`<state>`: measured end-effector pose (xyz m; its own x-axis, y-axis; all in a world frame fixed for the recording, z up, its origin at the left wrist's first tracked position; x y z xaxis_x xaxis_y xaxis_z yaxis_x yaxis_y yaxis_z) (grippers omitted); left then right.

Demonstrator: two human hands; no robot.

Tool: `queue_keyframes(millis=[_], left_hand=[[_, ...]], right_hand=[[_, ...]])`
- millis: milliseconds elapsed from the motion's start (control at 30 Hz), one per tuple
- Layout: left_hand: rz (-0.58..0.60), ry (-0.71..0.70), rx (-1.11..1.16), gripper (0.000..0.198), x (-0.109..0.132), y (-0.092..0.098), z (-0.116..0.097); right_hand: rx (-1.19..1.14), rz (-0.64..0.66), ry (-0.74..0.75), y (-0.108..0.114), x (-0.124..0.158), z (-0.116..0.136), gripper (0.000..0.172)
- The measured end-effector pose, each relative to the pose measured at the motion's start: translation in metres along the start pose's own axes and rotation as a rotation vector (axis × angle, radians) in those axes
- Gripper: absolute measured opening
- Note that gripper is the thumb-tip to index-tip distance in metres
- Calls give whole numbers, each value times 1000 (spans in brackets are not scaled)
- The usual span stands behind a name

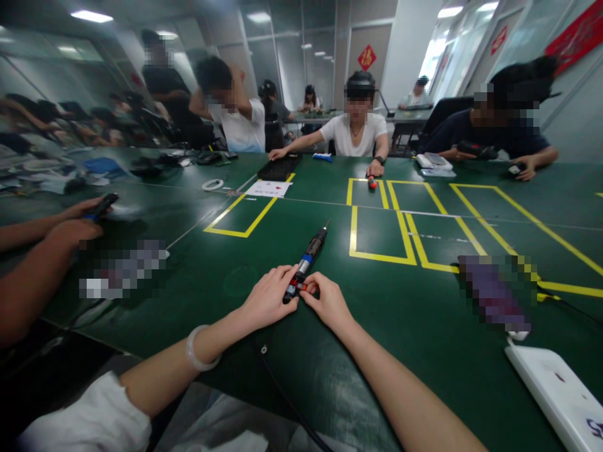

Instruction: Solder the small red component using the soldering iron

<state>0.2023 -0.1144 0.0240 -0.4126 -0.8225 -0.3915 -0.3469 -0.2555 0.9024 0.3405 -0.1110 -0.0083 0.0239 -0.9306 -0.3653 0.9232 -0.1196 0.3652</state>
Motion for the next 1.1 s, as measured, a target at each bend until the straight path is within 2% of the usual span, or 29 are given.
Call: queue_keyframes(millis=[167,367,467,600,767,1100], left_hand=[[-44,-4,-58,61,0,-1,-4],[-65,0,-101,60,-9,-4,-4],[-60,-12,-136,63,-14,-5,4],[-68,-10,-190,63,-22,-5,24],[-66,46,-253,59,-35,-2,71],[38,257,-431,60,-67,12,210]], right_hand=[[-1,11,36,3,2,3,13],[12,5,66,5,2,3,26],[-30,8,41,6,2,1,33],[-46,11,14,9,2,0,31],[-48,40,13,10,3,1,26],[4,75,10,9,2,4,20]])
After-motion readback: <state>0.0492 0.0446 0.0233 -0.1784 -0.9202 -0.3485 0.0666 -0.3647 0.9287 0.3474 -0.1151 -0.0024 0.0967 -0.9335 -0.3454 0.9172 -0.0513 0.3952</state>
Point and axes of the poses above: each hand's wrist, its own x-axis away from the middle knuckle, its own y-axis out of the back of the hand, z = x × y, the point moved 6 cm from there along -x, towards the middle knuckle, and after that the axes turned 14 degrees about -z, right-handed, at the moved point
